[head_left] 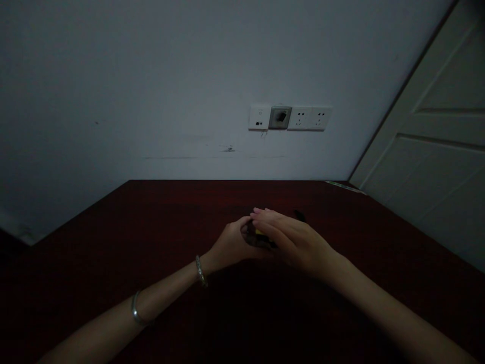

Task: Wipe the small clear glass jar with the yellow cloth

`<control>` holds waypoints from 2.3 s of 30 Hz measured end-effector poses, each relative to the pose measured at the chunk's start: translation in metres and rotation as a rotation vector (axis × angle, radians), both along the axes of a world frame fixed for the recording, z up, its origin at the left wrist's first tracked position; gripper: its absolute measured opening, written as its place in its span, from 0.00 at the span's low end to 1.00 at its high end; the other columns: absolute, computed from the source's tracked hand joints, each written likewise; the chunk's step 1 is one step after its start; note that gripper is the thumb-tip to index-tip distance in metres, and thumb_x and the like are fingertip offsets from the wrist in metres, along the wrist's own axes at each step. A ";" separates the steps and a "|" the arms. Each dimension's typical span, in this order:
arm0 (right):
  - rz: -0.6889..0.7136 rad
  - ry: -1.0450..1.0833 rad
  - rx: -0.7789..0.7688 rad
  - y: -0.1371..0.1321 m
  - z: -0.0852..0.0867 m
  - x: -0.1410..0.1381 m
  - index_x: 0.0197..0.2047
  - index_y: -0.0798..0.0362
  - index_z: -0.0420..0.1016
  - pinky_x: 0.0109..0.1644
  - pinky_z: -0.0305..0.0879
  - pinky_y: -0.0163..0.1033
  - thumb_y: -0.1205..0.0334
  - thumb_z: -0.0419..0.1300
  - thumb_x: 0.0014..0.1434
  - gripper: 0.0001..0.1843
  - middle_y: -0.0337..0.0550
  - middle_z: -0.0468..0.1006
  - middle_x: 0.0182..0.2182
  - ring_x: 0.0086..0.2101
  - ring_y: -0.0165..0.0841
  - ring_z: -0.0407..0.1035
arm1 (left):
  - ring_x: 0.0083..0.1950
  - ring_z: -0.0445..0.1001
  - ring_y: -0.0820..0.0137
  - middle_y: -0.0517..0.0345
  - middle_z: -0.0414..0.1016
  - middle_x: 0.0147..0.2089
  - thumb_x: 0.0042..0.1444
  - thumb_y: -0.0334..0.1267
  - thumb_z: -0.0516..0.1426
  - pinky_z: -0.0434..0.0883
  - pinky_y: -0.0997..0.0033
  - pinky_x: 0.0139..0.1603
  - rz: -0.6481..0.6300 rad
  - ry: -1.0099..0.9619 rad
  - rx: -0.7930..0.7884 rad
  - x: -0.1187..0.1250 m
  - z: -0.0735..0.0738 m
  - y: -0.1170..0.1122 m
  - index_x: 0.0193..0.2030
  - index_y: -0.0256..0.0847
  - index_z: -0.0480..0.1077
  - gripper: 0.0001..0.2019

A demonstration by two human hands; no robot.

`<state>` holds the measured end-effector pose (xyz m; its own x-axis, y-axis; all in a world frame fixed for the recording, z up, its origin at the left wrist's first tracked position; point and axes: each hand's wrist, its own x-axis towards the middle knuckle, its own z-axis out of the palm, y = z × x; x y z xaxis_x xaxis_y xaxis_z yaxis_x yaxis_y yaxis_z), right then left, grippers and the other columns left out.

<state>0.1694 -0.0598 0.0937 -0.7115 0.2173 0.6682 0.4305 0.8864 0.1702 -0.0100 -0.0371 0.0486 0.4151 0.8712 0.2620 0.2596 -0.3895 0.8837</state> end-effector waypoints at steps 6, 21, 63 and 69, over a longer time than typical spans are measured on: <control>-0.059 -0.050 0.035 -0.003 -0.003 -0.005 0.52 0.65 0.68 0.56 0.67 0.50 0.72 0.45 0.64 0.17 0.57 0.75 0.49 0.52 0.41 0.68 | 0.49 0.74 0.61 0.50 0.75 0.51 0.36 0.40 0.68 0.71 0.60 0.52 0.020 0.040 0.088 0.000 0.006 -0.005 0.50 0.39 0.67 0.31; 0.085 -0.058 -0.056 -0.023 0.009 -0.018 0.47 0.65 0.71 0.53 0.71 0.41 0.70 0.48 0.65 0.14 0.53 0.78 0.46 0.48 0.37 0.72 | 0.36 0.76 0.66 0.53 0.78 0.38 0.49 0.35 0.57 0.72 0.68 0.36 0.084 0.161 0.118 -0.010 0.001 0.007 0.53 0.36 0.65 0.22; 0.095 -0.060 -0.180 -0.022 0.018 -0.013 0.50 0.60 0.68 0.50 0.72 0.41 0.69 0.49 0.64 0.13 0.53 0.78 0.45 0.46 0.35 0.73 | 0.38 0.77 0.66 0.49 0.78 0.40 0.44 0.32 0.62 0.73 0.68 0.37 0.068 -0.168 -0.195 -0.003 0.016 0.007 0.47 0.34 0.69 0.20; 0.008 0.277 -0.337 -0.007 0.016 0.002 0.54 0.52 0.67 0.53 0.69 0.43 0.67 0.51 0.63 0.16 0.47 0.77 0.48 0.49 0.34 0.71 | 0.32 0.75 0.70 0.54 0.78 0.36 0.30 0.31 0.69 0.74 0.70 0.30 -0.015 -0.256 -0.413 -0.006 0.011 0.002 0.43 0.35 0.69 0.28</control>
<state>0.1718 -0.0672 0.1093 -0.5177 0.4512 0.7270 0.4123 0.8760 -0.2501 -0.0160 -0.0347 0.0601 0.3958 0.9183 -0.0093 0.0108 0.0054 0.9999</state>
